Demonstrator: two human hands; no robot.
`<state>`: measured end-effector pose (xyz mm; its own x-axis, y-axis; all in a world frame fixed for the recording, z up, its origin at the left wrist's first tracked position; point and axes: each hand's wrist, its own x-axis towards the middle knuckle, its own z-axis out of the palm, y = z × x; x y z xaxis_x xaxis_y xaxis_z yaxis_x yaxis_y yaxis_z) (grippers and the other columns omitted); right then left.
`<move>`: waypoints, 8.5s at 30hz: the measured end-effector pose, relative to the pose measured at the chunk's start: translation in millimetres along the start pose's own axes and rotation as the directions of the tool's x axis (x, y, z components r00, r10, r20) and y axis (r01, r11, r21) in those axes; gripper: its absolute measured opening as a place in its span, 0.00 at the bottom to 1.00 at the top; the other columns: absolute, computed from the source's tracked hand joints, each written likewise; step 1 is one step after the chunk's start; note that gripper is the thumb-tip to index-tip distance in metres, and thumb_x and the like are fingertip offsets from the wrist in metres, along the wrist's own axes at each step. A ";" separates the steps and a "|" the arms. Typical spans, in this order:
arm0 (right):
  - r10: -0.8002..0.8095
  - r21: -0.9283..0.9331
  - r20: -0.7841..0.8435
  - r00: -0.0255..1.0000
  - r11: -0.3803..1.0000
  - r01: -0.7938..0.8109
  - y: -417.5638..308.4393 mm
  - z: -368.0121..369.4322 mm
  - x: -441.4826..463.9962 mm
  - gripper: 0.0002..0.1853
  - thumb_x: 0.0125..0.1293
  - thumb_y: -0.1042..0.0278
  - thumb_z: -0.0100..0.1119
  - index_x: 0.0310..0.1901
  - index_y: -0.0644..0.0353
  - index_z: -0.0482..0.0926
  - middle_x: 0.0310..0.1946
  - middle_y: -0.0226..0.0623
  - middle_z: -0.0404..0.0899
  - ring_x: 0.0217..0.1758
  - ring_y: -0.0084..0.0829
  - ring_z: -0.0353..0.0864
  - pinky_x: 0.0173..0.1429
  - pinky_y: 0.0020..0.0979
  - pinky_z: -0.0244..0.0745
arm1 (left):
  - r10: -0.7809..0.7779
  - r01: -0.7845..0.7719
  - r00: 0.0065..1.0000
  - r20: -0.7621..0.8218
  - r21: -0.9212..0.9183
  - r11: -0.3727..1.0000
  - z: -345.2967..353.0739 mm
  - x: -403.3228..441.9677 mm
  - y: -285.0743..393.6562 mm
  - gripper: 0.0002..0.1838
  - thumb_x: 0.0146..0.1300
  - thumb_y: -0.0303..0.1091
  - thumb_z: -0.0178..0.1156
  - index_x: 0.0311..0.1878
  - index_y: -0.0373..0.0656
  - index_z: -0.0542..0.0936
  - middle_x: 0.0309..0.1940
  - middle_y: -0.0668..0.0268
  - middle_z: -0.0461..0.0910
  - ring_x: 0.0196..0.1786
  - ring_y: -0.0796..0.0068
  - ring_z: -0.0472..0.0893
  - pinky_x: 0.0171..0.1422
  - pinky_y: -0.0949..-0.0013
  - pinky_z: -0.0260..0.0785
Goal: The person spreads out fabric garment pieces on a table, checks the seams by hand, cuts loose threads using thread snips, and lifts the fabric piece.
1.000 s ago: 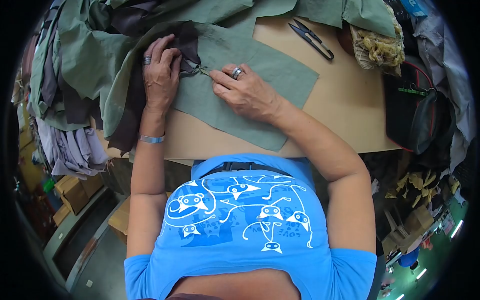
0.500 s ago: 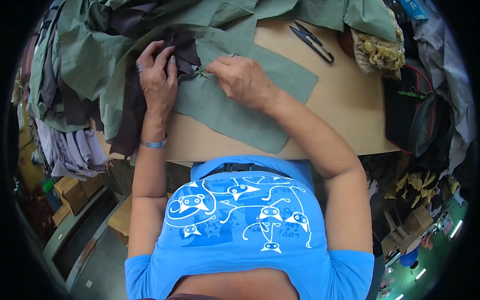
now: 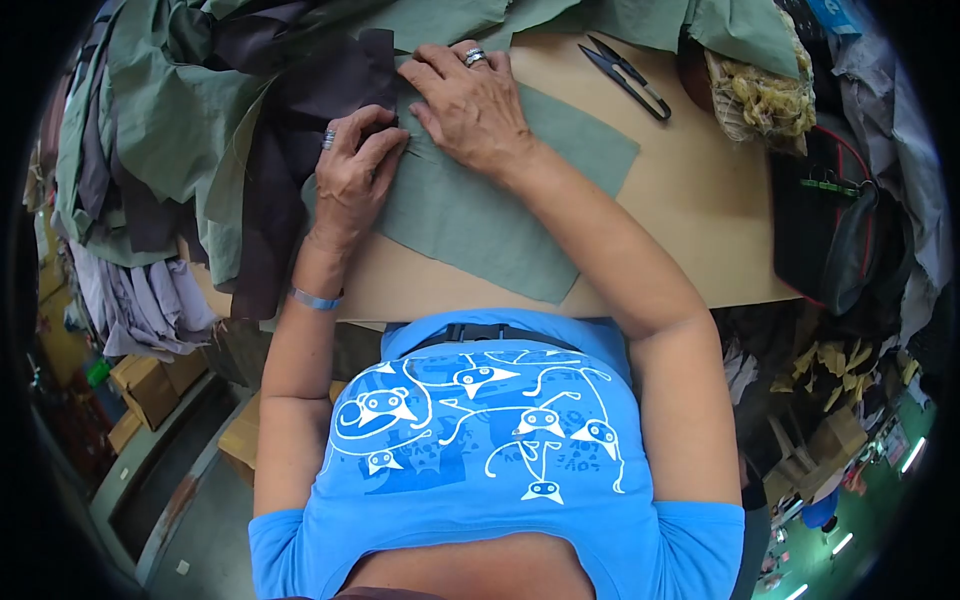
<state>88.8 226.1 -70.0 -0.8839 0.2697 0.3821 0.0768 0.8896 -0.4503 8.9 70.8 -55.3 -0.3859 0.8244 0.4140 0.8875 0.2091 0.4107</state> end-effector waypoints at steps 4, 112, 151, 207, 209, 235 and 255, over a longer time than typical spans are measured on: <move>-0.010 0.044 -0.024 1.000 0.999 0.011 1.5 2.7 0.0 0.16 0.55 0.66 0.62 0.47 0.52 0.76 0.50 0.28 0.74 0.50 0.34 0.72 0.50 0.37 0.62 | 0.005 -0.005 1.000 0.009 0.037 0.999 -0.3 4.7 2.4 0.09 0.47 0.21 0.64 0.33 0.43 0.78 0.40 0.67 0.74 0.42 0.64 0.75 0.43 0.64 0.70; -0.373 0.014 0.072 0.925 0.928 0.373 -9.7 -4.7 -40.6 0.15 0.54 0.70 0.50 0.43 0.63 0.76 0.42 0.34 0.71 0.43 0.31 0.74 0.42 0.31 0.68 | 0.012 -0.081 0.978 0.206 0.332 0.940 -15.9 10.3 -31.4 0.12 0.50 0.25 0.60 0.39 0.38 0.74 0.44 0.61 0.72 0.51 0.59 0.72 0.54 0.57 0.64; -0.386 0.023 0.128 0.913 0.922 0.387 -14.0 -6.9 -37.9 0.11 0.55 0.70 0.50 0.40 0.61 0.72 0.50 0.41 0.72 0.49 0.34 0.74 0.43 0.36 0.68 | 0.145 -0.271 0.940 0.310 0.414 0.869 -25.0 23.6 -37.3 0.07 0.54 0.27 0.52 0.36 0.37 0.74 0.38 0.60 0.69 0.41 0.65 0.73 0.45 0.64 0.68; -0.195 -0.072 0.120 0.973 0.976 0.205 1.2 -80.7 -108.2 0.17 0.52 0.70 0.56 0.46 0.62 0.76 0.49 0.41 0.76 0.50 0.38 0.75 0.61 0.41 0.63 | 0.075 -0.063 0.994 -0.076 0.151 0.987 -7.8 -13.9 -24.6 0.18 0.51 0.24 0.63 0.47 0.39 0.74 0.48 0.57 0.74 0.52 0.56 0.74 0.61 0.53 0.64; 0.026 -0.180 0.101 0.995 0.984 -0.007 -3.8 -99.9 -112.0 0.17 0.52 0.71 0.59 0.46 0.62 0.76 0.48 0.40 0.76 0.49 0.38 0.75 0.60 0.42 0.63 | 0.125 -0.125 0.992 0.013 0.222 0.967 -12.6 -18.3 -3.8 0.21 0.51 0.27 0.63 0.51 0.43 0.74 0.50 0.62 0.74 0.56 0.59 0.73 0.65 0.52 0.59; 0.130 0.681 0.477 0.869 0.571 -0.459 1.5 -96.5 -48.3 0.25 0.60 0.75 0.53 0.60 0.56 0.64 0.52 0.39 0.73 0.52 0.33 0.75 0.55 0.31 0.70 | 0.075 -0.093 0.992 0.099 0.192 0.977 -12.9 -20.3 -2.9 0.26 0.49 0.27 0.63 0.55 0.39 0.73 0.52 0.56 0.74 0.55 0.56 0.73 0.57 0.61 0.67; 0.327 0.838 0.293 0.899 0.364 -0.406 -29.7 -50.9 5.9 0.05 0.66 0.70 0.55 0.38 0.62 0.74 0.29 0.21 0.71 0.33 0.13 0.67 0.40 0.18 0.65 | -0.524 0.399 0.697 0.489 -0.872 -0.284 -56.9 -2.1 35.0 0.14 0.72 0.35 0.47 0.51 0.36 0.73 0.41 0.64 0.80 0.41 0.78 0.80 0.46 0.76 0.73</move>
<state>104.8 220.1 -13.3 -0.9042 0.4252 -0.0403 0.0001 -0.0942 -0.9956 26.4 46.5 4.4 -0.6106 0.7227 -0.3240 -0.6257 -0.1894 0.7567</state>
